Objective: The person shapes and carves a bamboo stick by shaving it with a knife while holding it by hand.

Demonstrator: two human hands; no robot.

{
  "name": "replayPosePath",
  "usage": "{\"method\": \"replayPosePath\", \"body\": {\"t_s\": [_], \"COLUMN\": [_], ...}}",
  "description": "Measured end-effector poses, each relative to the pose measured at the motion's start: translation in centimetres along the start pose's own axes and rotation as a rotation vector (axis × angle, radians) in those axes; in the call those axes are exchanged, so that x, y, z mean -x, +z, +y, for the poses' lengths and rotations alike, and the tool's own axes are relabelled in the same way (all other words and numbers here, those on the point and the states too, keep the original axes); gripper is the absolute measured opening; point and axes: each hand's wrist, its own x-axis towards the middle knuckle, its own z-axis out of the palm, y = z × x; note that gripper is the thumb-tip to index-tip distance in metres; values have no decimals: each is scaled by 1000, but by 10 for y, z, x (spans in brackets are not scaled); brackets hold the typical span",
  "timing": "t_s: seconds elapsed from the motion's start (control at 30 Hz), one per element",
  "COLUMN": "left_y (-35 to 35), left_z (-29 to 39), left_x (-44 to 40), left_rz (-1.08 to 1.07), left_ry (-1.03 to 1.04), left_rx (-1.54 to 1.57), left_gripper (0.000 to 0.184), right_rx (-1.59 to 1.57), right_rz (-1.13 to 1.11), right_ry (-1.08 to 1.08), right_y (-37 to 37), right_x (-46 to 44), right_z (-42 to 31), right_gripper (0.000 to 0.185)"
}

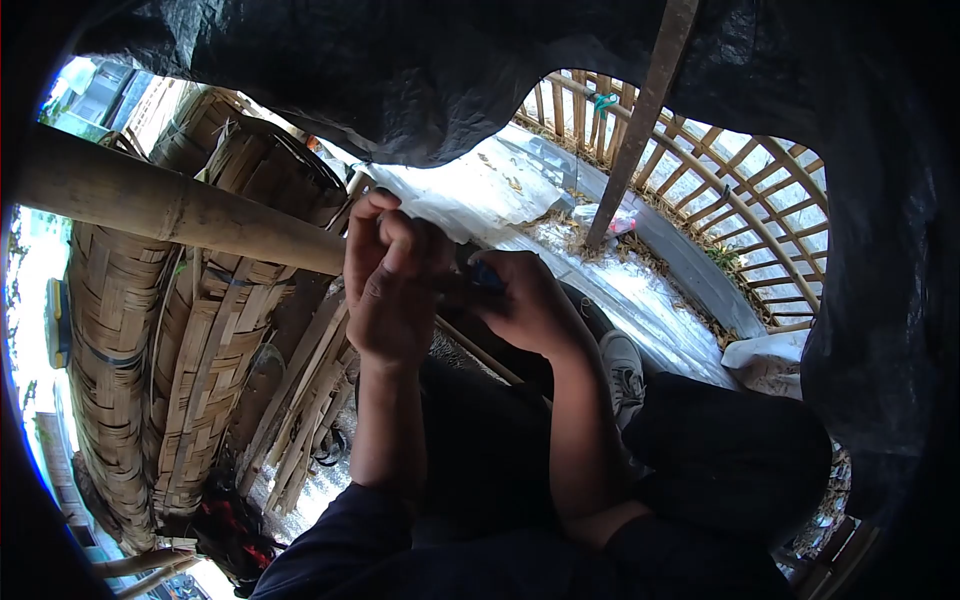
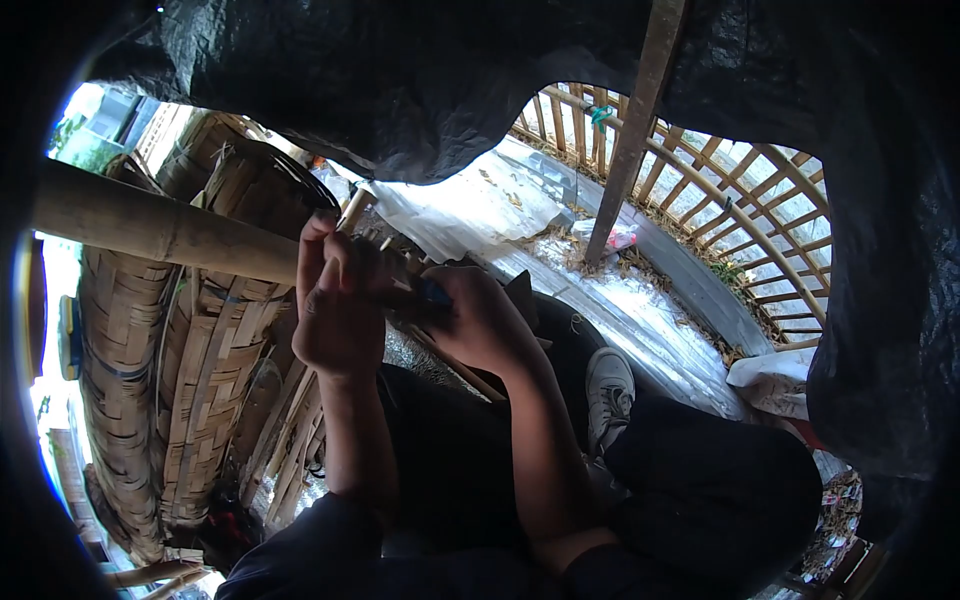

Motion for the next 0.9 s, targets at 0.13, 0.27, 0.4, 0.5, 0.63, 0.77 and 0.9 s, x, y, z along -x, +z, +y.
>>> {"method": "replayPosePath", "body": {"t_s": [0.13, 0.27, 0.4, 0.5, 0.63, 0.77, 0.9], "left_y": [9, 6, 10, 16, 13, 24, 36], "left_z": [8, 19, 16, 20, 28, 32, 35], "left_x": [-5, -6, -7, -4, 4, 6, 6], "left_rz": [168, 102, 152, 173, 28, 55, 183], "left_ry": [137, 16, -3, -15, 11, 11, -49], "left_rx": [-11, 146, 10, 4, 180, 264, 374], "left_gripper": [63, 68, 68, 72, 79, 85, 86], "right_rx": [87, -59, -119, -140, -94, -72, -100], "right_rz": [270, 430, 344, 345, 298, 270, 275], "right_ry": [154, 328, 447, 413, 471, 465, 456], "right_y": [-1, -15, -16, -9, -10, -7, -7], "right_x": [-5, -7, -5, -6, -7, -6, -4], "right_z": [0, -7, -7, -6, 5, 7, 6], "right_gripper": [25, 32, 32, 32, 31, 30, 30]}}
